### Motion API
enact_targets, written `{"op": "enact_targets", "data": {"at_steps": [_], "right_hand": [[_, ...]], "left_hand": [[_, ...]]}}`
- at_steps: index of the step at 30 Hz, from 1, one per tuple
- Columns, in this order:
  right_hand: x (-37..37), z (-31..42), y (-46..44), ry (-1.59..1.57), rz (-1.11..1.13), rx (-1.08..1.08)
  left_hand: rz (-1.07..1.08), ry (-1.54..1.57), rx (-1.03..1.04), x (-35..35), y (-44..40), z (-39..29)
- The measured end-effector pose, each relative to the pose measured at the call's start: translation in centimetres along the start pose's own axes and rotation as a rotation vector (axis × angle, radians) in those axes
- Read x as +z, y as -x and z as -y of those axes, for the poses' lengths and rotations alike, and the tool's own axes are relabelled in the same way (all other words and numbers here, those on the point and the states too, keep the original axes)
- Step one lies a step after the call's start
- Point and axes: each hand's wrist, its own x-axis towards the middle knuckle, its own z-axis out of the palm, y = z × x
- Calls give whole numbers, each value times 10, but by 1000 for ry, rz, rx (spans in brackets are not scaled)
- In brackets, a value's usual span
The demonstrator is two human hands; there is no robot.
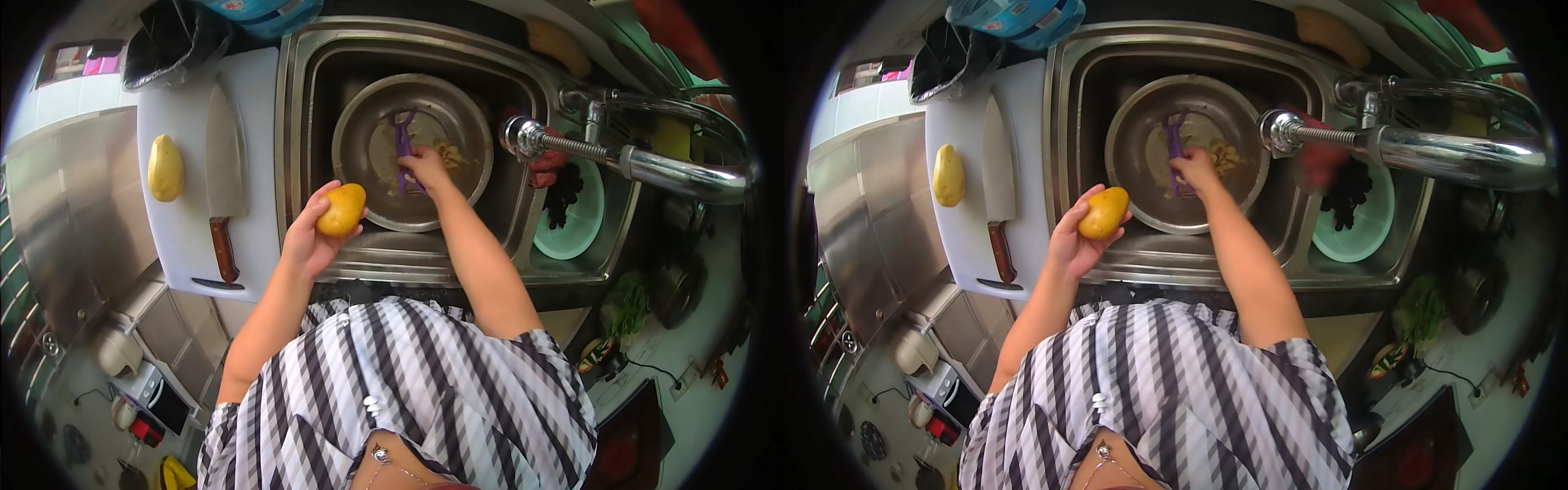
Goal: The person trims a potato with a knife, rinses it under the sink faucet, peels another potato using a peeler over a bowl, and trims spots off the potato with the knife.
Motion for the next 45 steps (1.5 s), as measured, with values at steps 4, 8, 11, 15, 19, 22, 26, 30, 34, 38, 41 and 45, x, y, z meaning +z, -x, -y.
{"op": "enact_targets", "data": {"at_steps": [4, 8, 11, 15, 19, 22, 26, 30, 34, 38, 41, 45], "right_hand": [[3, 48, 40, -350, 174, 172], [12, 54, 69, -401, 217, -87], [1, 23, 50, 293, 94, -436], [-9, 25, 58, 875, -119, -547], [-46, 12, 54, 1023, -113, -369], [-49, 13, 62, 465, -83, -512], [-26, 60, 98, -301, 170, -340], [7, 62, 111, -737, 162, -194], [16, 60, 117, -934, 227, -94], [28, 65, 115, -918, 196, -112], [43, 73, 116, -815, 176, -289], [70, 85, 130, -644, 117, -409]], "left_hand": [[-14, -33, -45, -16, -10, -4], [-24, -188, -65, -12, -10, -1], [-59, -247, -53, -12, -8, 2], [-84, -231, -12, -21, -10, 2], [-65, -183, -6, -25, -12, -3], [-32, -140, 4, -27, -10, 0], [-64, -44, -3, -15, -12, 6], [-22, 29, -62, -31, -24, 4], [86, 80, -65, -28, -25, 11], [195, 114, -100, -22, -26, 14], [183, 126, -84, -15, -28, 16], [138, 84, 3, -1, -30, 20]]}}
